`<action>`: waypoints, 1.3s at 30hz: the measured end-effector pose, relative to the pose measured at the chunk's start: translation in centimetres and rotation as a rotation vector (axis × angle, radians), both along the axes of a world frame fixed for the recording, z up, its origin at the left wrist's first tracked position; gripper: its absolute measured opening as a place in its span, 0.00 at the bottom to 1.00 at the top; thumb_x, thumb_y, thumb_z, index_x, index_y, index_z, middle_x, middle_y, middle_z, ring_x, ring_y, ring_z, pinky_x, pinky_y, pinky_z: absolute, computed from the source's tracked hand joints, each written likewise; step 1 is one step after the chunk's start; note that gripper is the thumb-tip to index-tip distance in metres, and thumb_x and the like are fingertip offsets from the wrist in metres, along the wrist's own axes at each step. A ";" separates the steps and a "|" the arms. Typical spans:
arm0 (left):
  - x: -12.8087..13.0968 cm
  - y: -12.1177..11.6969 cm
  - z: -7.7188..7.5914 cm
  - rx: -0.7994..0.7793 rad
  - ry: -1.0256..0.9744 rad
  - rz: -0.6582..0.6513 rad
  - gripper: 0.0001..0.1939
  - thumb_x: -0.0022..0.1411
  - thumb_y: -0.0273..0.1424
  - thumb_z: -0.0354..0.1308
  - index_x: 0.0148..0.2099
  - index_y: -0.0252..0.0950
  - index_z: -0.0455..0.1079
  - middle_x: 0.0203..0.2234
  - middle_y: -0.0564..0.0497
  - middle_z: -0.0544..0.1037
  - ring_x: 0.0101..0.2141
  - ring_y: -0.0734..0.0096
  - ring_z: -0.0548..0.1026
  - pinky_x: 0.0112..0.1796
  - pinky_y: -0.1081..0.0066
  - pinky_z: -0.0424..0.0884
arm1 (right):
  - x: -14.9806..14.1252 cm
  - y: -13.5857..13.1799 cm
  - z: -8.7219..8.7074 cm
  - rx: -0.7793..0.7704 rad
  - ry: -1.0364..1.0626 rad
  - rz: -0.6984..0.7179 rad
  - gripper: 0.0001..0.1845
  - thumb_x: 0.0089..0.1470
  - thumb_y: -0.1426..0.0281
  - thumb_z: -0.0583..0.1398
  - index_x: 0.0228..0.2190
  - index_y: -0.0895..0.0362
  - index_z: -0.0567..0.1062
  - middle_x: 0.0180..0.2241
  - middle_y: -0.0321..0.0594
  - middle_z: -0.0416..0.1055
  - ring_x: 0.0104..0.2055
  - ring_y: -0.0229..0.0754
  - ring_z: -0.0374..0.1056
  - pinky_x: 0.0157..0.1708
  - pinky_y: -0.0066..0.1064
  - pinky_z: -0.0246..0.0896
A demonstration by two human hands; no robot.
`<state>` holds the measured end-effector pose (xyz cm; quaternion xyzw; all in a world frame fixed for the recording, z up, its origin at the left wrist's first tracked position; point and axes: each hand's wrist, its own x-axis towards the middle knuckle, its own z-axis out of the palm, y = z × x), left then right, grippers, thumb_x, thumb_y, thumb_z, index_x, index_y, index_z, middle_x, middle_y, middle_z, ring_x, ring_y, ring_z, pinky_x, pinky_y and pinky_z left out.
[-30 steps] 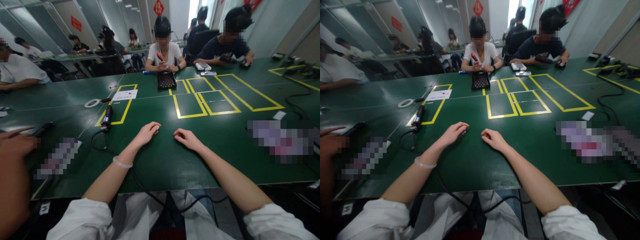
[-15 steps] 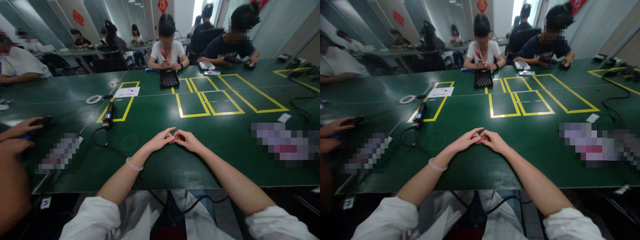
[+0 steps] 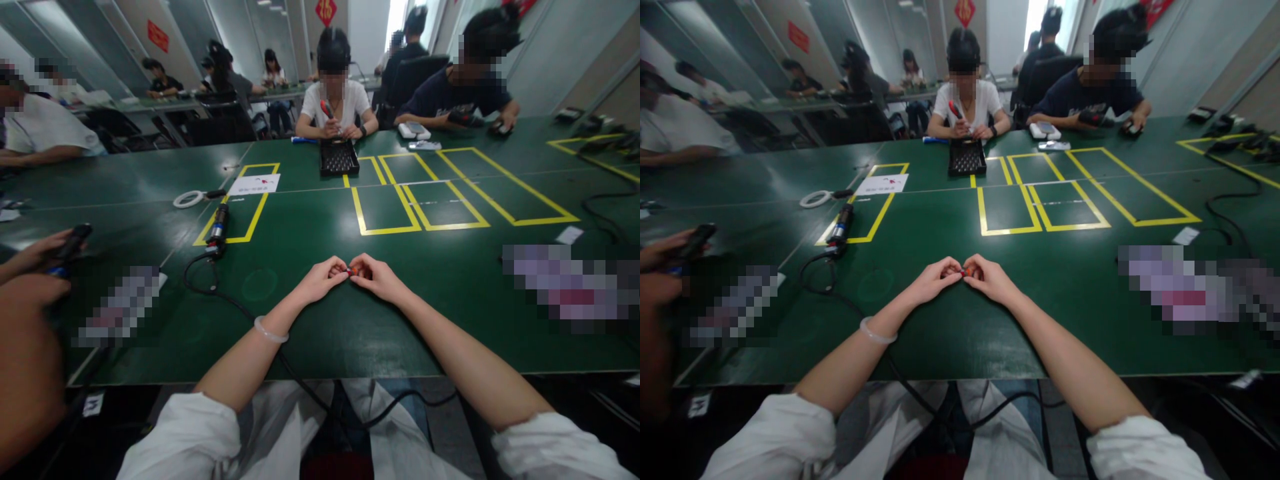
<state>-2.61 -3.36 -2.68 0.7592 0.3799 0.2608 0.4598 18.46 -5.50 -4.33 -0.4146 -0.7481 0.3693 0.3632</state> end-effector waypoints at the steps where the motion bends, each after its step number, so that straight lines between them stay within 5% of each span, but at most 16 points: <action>1: 0.0 0.0 0.0 -0.001 0.006 0.003 0.15 0.64 0.42 0.57 0.43 0.33 0.68 0.36 0.48 0.76 0.36 0.70 0.73 0.39 0.70 0.68 | 0.0 0.0 0.0 0.002 0.000 0.005 0.12 0.57 0.67 0.61 0.43 0.57 0.70 0.31 0.35 0.72 0.28 0.35 0.64 0.30 0.27 0.58; 14: 0.2 -0.4 0.3 0.031 0.036 -0.008 0.15 0.64 0.41 0.56 0.44 0.34 0.69 0.36 0.48 0.76 0.36 0.69 0.73 0.38 0.71 0.67 | -0.1 0.0 -0.1 -0.029 0.005 -0.049 0.12 0.60 0.61 0.58 0.36 0.57 0.74 0.29 0.36 0.73 0.29 0.36 0.65 0.31 0.28 0.58; 21: 0.3 -0.4 0.7 0.082 0.112 -0.002 0.15 0.66 0.42 0.53 0.41 0.34 0.70 0.34 0.50 0.77 0.34 0.69 0.72 0.36 0.71 0.64 | -0.1 0.1 -0.3 -0.045 0.064 0.012 0.17 0.55 0.64 0.62 0.45 0.55 0.68 0.32 0.34 0.72 0.29 0.35 0.66 0.31 0.28 0.61; 27: 0.3 -0.4 0.5 0.053 0.100 0.015 0.16 0.67 0.43 0.53 0.40 0.34 0.70 0.33 0.50 0.76 0.34 0.69 0.73 0.35 0.71 0.64 | -0.2 0.0 0.1 -0.010 0.016 -0.002 0.09 0.56 0.67 0.61 0.39 0.56 0.71 0.31 0.36 0.73 0.28 0.35 0.65 0.30 0.28 0.59; 39: 0.2 -0.3 0.0 0.045 0.014 0.004 0.15 0.66 0.41 0.55 0.44 0.34 0.68 0.36 0.49 0.76 0.37 0.70 0.74 0.39 0.71 0.68 | 0.0 0.0 0.2 -0.021 0.007 -0.033 0.11 0.56 0.67 0.61 0.41 0.58 0.73 0.31 0.37 0.74 0.28 0.36 0.65 0.29 0.27 0.59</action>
